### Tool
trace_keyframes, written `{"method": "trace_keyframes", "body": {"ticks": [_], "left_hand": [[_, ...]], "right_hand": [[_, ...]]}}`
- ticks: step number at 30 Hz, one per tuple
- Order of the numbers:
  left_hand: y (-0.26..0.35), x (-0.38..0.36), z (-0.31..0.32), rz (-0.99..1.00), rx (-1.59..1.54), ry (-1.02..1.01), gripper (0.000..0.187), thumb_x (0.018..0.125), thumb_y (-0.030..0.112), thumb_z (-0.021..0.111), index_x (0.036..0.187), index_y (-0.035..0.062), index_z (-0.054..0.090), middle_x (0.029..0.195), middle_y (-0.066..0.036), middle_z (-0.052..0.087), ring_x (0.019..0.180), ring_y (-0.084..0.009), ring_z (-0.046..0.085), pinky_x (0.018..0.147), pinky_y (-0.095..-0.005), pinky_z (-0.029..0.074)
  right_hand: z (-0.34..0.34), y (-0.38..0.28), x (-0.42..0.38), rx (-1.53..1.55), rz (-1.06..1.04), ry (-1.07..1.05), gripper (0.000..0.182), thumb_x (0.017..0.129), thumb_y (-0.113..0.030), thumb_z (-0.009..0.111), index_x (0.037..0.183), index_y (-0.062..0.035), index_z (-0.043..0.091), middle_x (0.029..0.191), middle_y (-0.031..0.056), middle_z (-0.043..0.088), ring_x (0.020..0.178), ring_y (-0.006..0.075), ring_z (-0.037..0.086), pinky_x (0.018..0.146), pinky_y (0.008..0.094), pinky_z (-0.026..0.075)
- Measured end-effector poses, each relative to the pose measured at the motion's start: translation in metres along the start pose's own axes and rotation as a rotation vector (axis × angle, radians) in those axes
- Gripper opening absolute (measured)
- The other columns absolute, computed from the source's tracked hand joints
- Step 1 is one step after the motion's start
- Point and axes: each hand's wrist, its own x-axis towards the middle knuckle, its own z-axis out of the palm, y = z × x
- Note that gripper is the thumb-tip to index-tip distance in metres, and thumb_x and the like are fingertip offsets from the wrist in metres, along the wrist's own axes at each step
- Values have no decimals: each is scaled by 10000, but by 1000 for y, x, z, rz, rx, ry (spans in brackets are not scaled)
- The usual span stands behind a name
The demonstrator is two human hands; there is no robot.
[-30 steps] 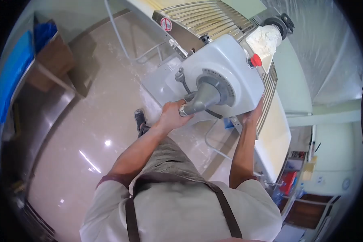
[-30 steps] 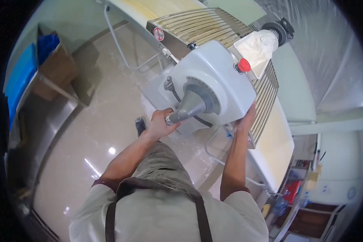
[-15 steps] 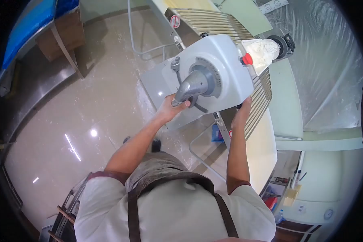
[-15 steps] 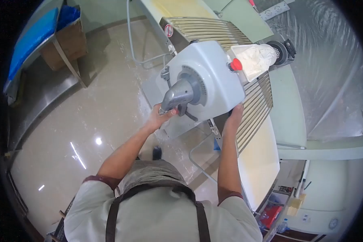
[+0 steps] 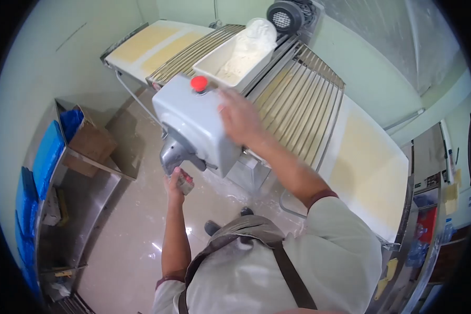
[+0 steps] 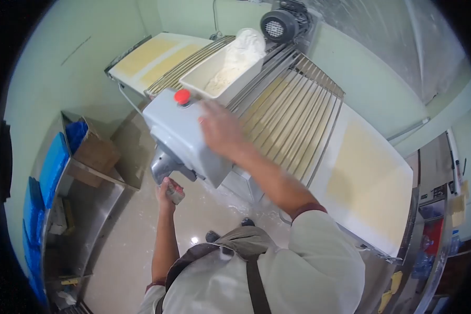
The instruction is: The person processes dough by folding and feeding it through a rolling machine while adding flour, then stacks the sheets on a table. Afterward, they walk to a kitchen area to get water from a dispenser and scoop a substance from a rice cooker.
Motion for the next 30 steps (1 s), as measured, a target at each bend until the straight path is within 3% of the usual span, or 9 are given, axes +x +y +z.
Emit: {"method": "trace_keyframes", "body": {"ticks": [1, 3, 11, 14, 19, 20, 22, 23, 30], "left_hand": [[5, -3, 3, -8, 6, -28, 360, 800, 372, 640, 790, 21, 562, 634, -86, 552, 592, -182, 579, 564, -327, 498], [8, -5, 5, -5, 20, -53, 390, 811, 408, 615, 792, 24, 550, 642, -88, 545, 612, -191, 576, 587, -339, 498], [3, -4, 8, 36, 40, -60, 455, 833, 475, 548, 747, 30, 512, 608, -87, 502, 591, -204, 538, 622, -349, 474], [0, -1, 2, 29, 79, -87, 427, 844, 475, 530, 759, 57, 509, 616, -69, 493, 595, -194, 528, 589, -333, 463], [0, -7, 3, -84, 80, 14, 430, 825, 486, 564, 811, 56, 575, 680, -70, 585, 595, -162, 582, 543, -292, 490], [-5, -5, -2, -136, 51, 42, 394, 819, 445, 607, 836, 52, 595, 695, -79, 607, 618, -162, 605, 565, -290, 500], [-2, -10, -2, -109, 67, 11, 366, 809, 412, 646, 822, 48, 609, 706, -85, 625, 631, -166, 621, 575, -288, 507], [-3, -11, -4, -37, 83, -10, 374, 809, 414, 651, 813, 42, 611, 694, -79, 626, 617, -159, 617, 564, -287, 499], [24, -12, 9, -77, 276, -9, 422, 797, 434, 677, 766, 17, 617, 595, -47, 591, 579, -136, 597, 536, -290, 472]], "right_hand": [[1, -4, -6, -94, -208, 98, 382, 841, -170, 517, 1162, 37, 546, 1172, 201, 564, 1139, 332, 507, 1007, 427, 359], [0, -12, -8, 100, -399, -85, 382, 813, -142, 540, 1150, 36, 543, 1205, 195, 538, 1155, 334, 491, 1016, 425, 353], [23, -24, 42, 105, -376, -403, 357, 816, -119, 506, 1121, 66, 523, 1252, 233, 496, 1237, 339, 424, 1063, 409, 304], [45, -28, 59, 10, -431, -360, 332, 813, -131, 503, 1085, 55, 541, 1219, 222, 519, 1205, 340, 447, 1035, 412, 327], [84, -36, 110, -191, -440, -654, 284, 774, -182, 558, 965, 19, 621, 1080, 178, 590, 1064, 331, 536, 921, 422, 407], [93, -34, 115, -194, -467, -554, 316, 775, -212, 561, 1002, 2, 612, 1091, 184, 595, 1071, 334, 541, 931, 429, 410], [109, -40, 136, -313, -291, -713, 449, 848, -302, 487, 1227, -67, 536, 1243, 177, 542, 1137, 321, 525, 982, 421, 383], [116, -46, 147, -415, -207, -792, 463, 873, -328, 442, 1238, -58, 534, 1270, 177, 523, 1149, 330, 517, 954, 441, 392], [163, -34, 203, -458, 144, -1144, 452, 834, -381, 458, 1055, -32, 641, 1122, 196, 604, 997, 335, 588, 870, 424, 433]]}}
